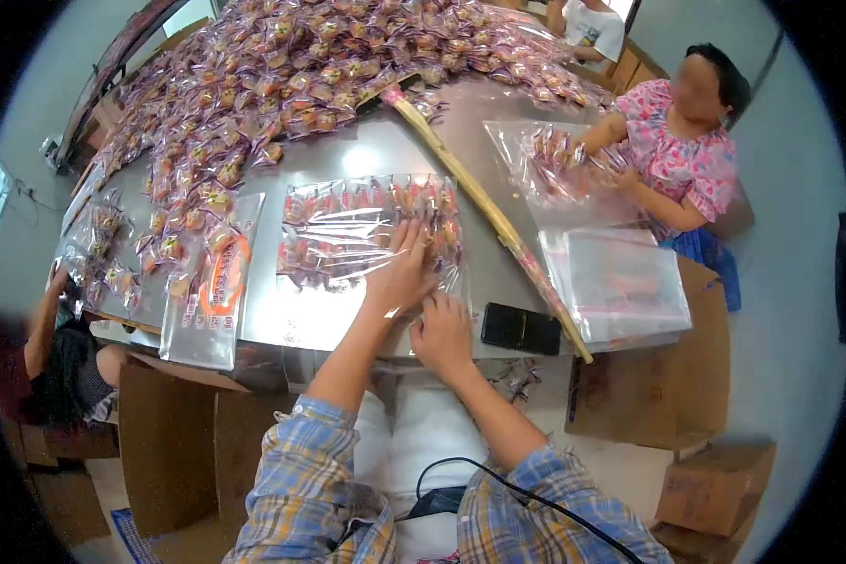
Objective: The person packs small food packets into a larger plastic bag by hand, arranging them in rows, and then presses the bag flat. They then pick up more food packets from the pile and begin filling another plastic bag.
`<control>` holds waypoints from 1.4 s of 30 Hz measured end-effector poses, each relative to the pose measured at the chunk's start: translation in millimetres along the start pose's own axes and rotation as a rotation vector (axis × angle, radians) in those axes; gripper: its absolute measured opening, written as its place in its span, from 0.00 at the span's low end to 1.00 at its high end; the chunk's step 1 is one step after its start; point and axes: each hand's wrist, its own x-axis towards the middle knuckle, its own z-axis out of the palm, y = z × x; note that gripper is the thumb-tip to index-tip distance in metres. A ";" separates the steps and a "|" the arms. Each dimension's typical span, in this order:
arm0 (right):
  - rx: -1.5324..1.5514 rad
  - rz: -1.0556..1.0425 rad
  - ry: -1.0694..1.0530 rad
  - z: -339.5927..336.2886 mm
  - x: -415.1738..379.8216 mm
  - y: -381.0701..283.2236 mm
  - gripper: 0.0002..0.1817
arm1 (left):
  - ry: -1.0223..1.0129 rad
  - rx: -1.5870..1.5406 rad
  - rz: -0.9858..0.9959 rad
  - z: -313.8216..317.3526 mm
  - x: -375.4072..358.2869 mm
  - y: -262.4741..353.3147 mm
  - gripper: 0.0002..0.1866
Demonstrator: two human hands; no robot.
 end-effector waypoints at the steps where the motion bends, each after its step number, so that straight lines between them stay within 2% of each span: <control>1: -0.011 0.003 -0.001 -0.8 0.2 -0.9 0.21 | 0.012 -0.041 -0.013 4.3 -1.3 -0.8 0.38; 2: -0.013 -0.012 0.027 0.7 0.1 -0.3 0.20 | 0.023 -0.084 -0.024 9.2 -2.0 -0.8 0.38; 3: -0.017 -0.028 0.052 2.2 0.2 0.5 0.20 | 0.177 0.095 0.070 8.6 -1.7 2.3 0.34; 6: -0.003 -0.031 0.033 3.2 -0.3 3.6 0.20 | 0.205 0.135 0.032 29.9 2.4 -0.6 0.36; 7: 0.011 -0.012 0.018 3.4 -1.3 2.6 0.20 | 0.231 0.200 0.036 31.3 1.7 -1.2 0.32; 9: -0.017 0.003 -0.011 2.9 -2.5 1.6 0.20 | 0.152 0.083 -0.065 32.9 2.8 0.1 0.29; 11: -0.016 -0.013 0.013 4.3 -1.2 2.0 0.20 | 0.170 0.046 -0.095 33.2 4.1 -0.6 0.26; 13: 0.014 -0.054 0.087 7.8 -0.9 3.8 0.20 | 0.282 0.087 -0.053 36.4 2.7 -2.3 0.24; 17: 0.005 -0.021 0.064 12.0 -4.2 6.2 0.20 | 0.470 0.224 0.035 51.4 0.9 -0.3 0.24; 20: 0.011 0.042 -0.013 10.9 -3.6 4.8 0.21 | 0.266 0.071 -0.123 64.2 8.7 4.2 0.29; 21: 0.012 0.058 -0.046 9.4 -4.1 4.7 0.22 | 0.148 -0.057 -0.147 50.8 8.7 7.3 0.35; 24: 0.049 0.050 -0.053 10.3 1.9 7.5 0.27 | 0.115 0.094 0.034 13.4 -9.2 1.3 0.37; 28: 0.145 0.099 -0.075 -5.3 2.0 13.7 0.36 | 0.133 0.008 0.017 -8.7 -47.5 -10.0 0.37; 29: 0.112 0.056 0.065 14.7 -1.4 29.7 0.41 | 0.131 0.047 0.041 -18.5 -58.7 -12.0 0.35; 31: 0.114 0.037 0.119 7.9 4.5 33.8 0.42 | 0.129 0.131 0.077 -53.0 -76.7 -12.9 0.30; 33: 0.181 -0.045 0.168 2.6 14.9 35.1 0.42 | 0.168 0.183 0.040 -51.2 -81.9 -34.0 0.34; 37: -0.074 -0.303 0.058 -20.4 57.1 -7.1 0.41 | 0.195 0.279 -0.163 -65.1 -75.0 -30.4 0.33; 38: -0.094 -0.350 0.048 -16.0 67.0 -11.7 0.41 | 0.217 0.297 -0.203 -67.2 -73.1 -30.8 0.32; 39: -0.085 -0.381 0.035 -12.4 76.1 -14.0 0.40 | 0.295 0.335 -0.176 -65.8 -72.6 -36.5 0.23; 42: -0.003 -0.443 -0.025 0.4 95.6 -17.8 0.36 | 0.276 0.316 -0.230 -61.9 -76.1 -50.4 0.24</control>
